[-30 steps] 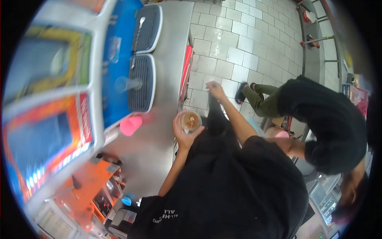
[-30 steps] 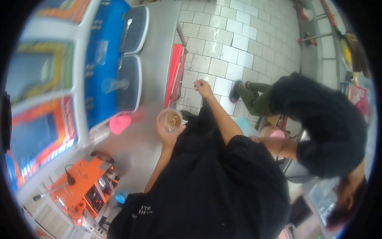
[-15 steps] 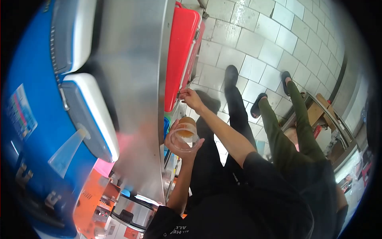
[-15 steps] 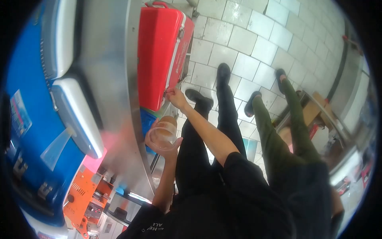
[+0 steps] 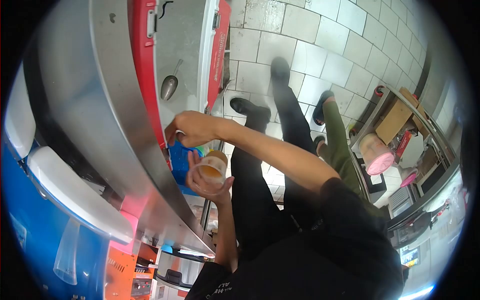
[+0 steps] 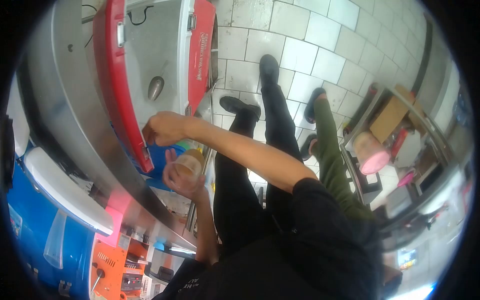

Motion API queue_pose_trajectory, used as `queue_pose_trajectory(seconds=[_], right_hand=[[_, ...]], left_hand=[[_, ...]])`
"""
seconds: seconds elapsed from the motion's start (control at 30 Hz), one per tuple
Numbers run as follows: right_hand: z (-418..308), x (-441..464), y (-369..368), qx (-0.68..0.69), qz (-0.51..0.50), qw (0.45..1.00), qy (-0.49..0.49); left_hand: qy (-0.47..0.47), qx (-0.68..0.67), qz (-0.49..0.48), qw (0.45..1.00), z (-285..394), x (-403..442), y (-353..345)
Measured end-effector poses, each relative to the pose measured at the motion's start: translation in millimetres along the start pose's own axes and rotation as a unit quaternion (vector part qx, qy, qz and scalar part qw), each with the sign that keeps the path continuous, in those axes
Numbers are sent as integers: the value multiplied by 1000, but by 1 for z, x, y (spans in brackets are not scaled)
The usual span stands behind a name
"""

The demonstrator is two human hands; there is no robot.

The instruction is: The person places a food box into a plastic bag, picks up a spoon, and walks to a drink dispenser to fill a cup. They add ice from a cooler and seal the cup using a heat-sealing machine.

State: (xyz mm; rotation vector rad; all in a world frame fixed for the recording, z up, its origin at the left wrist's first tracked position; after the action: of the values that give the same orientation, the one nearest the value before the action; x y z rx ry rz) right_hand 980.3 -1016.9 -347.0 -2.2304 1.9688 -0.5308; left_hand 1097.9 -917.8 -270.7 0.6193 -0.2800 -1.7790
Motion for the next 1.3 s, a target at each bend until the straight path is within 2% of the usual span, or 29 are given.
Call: queue_pose_trajectory(seconds=[0.03,0.1,0.17,0.23,0.27,0.37,0.4,0.43,0.47,0.5,0.6,0.73,0.8,0.9,1.1,1.13,1.23,1.27,1.3], right_hand=[[2,6,0,0,1,1000,-2],[2,21,8,-103,-29,994,38],[0,30,16,-133,-86,986,51],[-7,34,19,-242,-11,956,164],[-6,35,17,-244,-24,955,168],[-14,38,21,-242,-57,948,197],[-18,41,26,-233,-74,949,198],[-21,43,25,-221,-81,952,194],[-10,41,21,-230,-151,945,176],[-8,35,11,-230,-155,945,172],[7,47,37,-295,-177,923,174],[70,84,68,-383,-262,882,84],[107,107,84,-437,-305,845,31],[163,133,85,-497,-371,784,-33],[252,164,61,-568,-464,674,-87],[267,166,54,-575,-477,658,-88],[303,162,48,-602,-490,626,-71],[310,163,51,-610,-482,626,-65],[309,171,48,-613,-490,619,-47]], left_hand=[[-26,-12,6,1000,2,7,1],[-19,-38,-7,999,-6,21,3],[-26,-77,-2,997,-7,32,2],[-19,-83,-6,996,-8,39,8],[16,-92,-5,996,-10,42,9],[-26,-106,68,992,-18,47,3],[-33,-10,138,990,-56,40,9],[-35,92,196,976,-91,32,21],[-29,145,221,964,-95,21,32],[-22,197,245,949,-98,10,43],[-3,29,214,976,-100,54,9],[40,-84,194,976,-80,37,17],[33,-190,156,969,-55,52,1],[-33,-212,154,964,-46,54,0],[-58,-10,227,972,-37,57,1],[-27,-26,208,978,-39,59,0],[-191,80,209,956,-10,58,7],[-190,18,194,962,-15,60,8],[-173,34,207,962,-22,58,11]])
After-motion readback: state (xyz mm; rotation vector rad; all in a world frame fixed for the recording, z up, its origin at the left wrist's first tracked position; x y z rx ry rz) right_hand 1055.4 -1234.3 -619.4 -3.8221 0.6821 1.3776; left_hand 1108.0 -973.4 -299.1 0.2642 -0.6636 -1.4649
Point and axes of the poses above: each hand's wrist, its own x-axis towards the middle knuckle, its own y-axis out of the back of the hand, z = x × y, the point moved 5 cm from there along x, towards the middle knuckle, and after that the axes turned 13 degrees about y, right-handed, at the moved point
